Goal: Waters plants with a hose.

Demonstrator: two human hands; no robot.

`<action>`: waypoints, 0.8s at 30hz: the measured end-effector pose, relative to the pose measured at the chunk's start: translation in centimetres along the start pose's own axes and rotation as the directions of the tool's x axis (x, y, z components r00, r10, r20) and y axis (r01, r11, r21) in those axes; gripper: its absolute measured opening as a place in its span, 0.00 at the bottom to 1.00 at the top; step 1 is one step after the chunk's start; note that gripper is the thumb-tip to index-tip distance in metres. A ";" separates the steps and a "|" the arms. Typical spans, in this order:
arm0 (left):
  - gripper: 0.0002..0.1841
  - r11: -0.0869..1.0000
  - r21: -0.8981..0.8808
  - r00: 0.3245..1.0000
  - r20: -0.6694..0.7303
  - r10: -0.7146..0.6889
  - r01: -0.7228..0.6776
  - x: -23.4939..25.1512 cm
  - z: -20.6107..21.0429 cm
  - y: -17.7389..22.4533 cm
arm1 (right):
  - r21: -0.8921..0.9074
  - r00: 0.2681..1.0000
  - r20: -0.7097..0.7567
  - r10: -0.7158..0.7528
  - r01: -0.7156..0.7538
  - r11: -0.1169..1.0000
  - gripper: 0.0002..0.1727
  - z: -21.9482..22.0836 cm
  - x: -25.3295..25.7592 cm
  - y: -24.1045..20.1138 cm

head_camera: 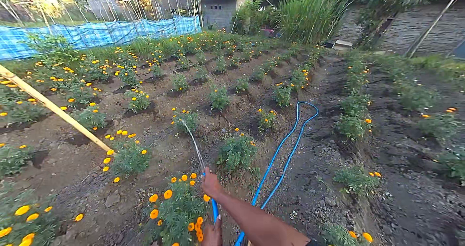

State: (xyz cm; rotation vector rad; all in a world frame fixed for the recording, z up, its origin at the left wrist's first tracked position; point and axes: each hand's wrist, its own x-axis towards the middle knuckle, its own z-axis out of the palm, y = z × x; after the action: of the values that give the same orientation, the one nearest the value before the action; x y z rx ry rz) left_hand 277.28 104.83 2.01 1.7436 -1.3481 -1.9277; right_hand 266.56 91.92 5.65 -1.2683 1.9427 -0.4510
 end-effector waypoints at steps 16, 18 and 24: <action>0.36 0.939 0.343 0.976 0.213 -0.036 -0.040 0.5 5.7 5.7 | -0.174 1.000 0.010 0.000 0.001 0.985 0.22 -6.4 1.3 6.2; 0.36 0.941 0.336 0.976 0.214 -0.037 -0.038 0.7 6.5 6.0 | -0.178 0.999 0.031 -0.008 0.013 0.984 0.22 -6.9 1.6 6.5; 0.35 0.957 0.287 0.981 0.191 -0.013 -0.043 1.8 8.3 6.6 | -0.164 0.996 0.077 -0.033 0.045 0.985 0.22 -8.4 2.6 7.1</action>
State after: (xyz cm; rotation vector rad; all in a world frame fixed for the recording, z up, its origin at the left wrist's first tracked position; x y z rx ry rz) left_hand 266.85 103.83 4.56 1.6948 -1.7870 -2.0167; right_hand 255.23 91.84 5.43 -1.4103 1.9275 -0.2617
